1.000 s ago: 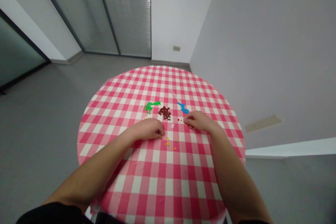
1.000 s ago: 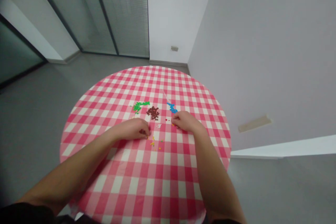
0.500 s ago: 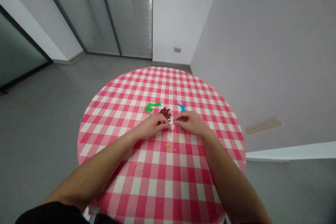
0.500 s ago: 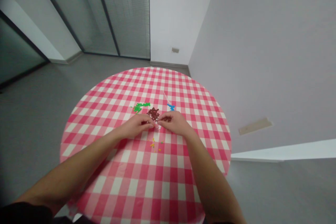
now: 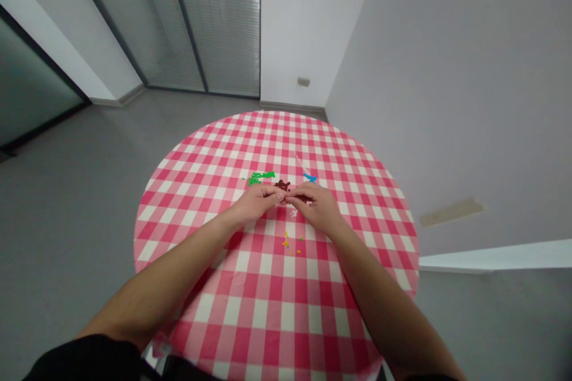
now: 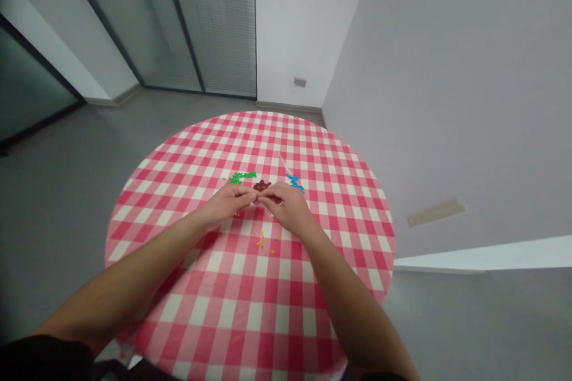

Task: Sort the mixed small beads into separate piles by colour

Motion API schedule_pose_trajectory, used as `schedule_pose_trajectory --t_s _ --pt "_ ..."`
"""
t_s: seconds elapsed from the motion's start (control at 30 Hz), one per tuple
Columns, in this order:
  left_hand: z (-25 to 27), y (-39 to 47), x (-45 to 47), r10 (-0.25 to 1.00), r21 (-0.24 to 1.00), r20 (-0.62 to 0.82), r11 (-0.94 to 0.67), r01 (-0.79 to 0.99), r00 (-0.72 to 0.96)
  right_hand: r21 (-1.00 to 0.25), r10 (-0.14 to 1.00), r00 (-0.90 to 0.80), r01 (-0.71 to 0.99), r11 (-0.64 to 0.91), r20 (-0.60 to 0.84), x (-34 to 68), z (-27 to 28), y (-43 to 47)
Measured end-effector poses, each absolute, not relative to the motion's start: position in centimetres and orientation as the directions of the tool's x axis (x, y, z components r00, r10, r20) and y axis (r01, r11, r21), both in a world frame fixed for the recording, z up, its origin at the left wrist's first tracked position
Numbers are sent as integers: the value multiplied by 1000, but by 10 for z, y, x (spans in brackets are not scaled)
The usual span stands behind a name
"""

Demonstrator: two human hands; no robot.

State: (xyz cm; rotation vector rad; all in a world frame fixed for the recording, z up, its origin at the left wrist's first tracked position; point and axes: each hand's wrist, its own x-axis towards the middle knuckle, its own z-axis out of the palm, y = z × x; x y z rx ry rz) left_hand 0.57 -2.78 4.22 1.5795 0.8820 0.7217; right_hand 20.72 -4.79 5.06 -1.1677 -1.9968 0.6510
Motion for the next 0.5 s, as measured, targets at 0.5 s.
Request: schedule_pose_trajectory --t_s 0.5 --pt "51 -11 -26 901 981 -100 19 191 422 -812 974 -187 544 212 129 236 48 -33"
